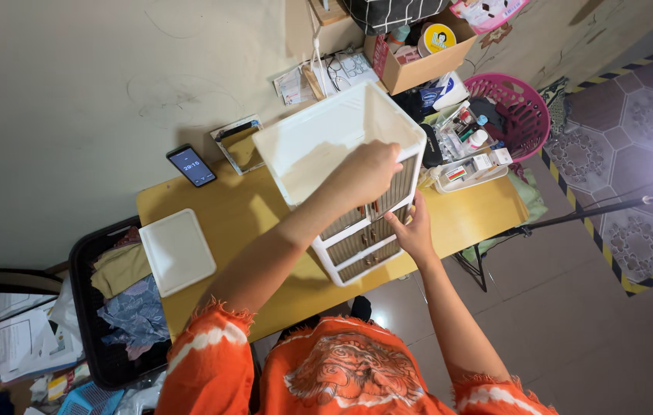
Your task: The person disassembles a white plastic storage unit with three compartments and sliding metal grates. They remove the lid, separate the compartments, and take out the metal grates, placing them on the table.
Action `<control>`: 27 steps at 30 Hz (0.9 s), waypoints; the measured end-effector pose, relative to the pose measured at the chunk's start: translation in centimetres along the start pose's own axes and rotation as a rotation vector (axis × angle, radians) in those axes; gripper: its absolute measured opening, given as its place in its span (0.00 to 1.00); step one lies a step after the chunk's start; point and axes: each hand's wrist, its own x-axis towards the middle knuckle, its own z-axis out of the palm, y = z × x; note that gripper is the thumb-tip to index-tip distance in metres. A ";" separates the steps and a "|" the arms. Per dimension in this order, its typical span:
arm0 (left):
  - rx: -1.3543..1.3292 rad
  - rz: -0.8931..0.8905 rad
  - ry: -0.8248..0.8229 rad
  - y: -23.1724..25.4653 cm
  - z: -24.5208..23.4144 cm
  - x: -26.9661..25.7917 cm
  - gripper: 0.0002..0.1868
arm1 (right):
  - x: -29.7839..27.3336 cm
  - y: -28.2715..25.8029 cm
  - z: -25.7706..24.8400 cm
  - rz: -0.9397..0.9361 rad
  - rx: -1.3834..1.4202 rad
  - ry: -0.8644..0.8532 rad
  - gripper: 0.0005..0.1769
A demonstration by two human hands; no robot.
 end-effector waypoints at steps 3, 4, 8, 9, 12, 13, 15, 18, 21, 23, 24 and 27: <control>0.032 0.049 -0.048 1.1 0.1 -0.9 0.09 | -0.4 0.7 0.4 -0.039 -0.049 0.002 0.38; 0.029 0.050 -0.065 1.4 0.2 -1.3 0.08 | -0.6 0.8 0.5 -0.023 -0.068 0.007 0.39; 0.179 0.103 -0.117 2.5 0.6 -2.6 0.06 | -1.4 0.7 0.6 0.019 -0.154 0.017 0.40; 0.197 0.138 -0.094 2.7 0.8 -3.1 0.07 | -1.6 0.6 0.6 0.040 -0.175 0.016 0.40; 0.221 0.204 -0.044 3.0 1.2 -4.3 0.10 | -1.9 0.0 0.7 0.045 -0.176 0.004 0.42; 0.207 0.200 -0.043 3.1 1.5 -4.6 0.10 | -2.0 -0.3 0.7 0.010 -0.134 -0.007 0.41; 0.180 0.202 -0.028 3.3 2.1 -5.2 0.10 | -2.2 -0.7 0.7 -0.011 -0.125 -0.026 0.38; 0.207 0.229 -0.011 3.7 3.2 -5.8 0.09 | -2.3 -1.4 0.6 0.009 -0.237 -0.043 0.32; 0.311 0.261 -0.004 4.0 3.8 -6.6 0.09 | -2.5 -1.8 0.4 -0.008 -0.331 -0.059 0.29; 0.310 0.274 0.047 4.1 3.6 -6.9 0.09 | -2.4 -1.7 0.4 -0.011 -0.322 -0.077 0.28; 0.323 0.242 0.011 4.4 3.4 -6.9 0.10 | -2.5 -1.7 0.3 0.007 -0.304 -0.078 0.29; 0.431 0.240 0.058 5.3 2.4 -7.2 0.15 | -2.5 -2.0 -0.3 0.033 -0.312 -0.122 0.28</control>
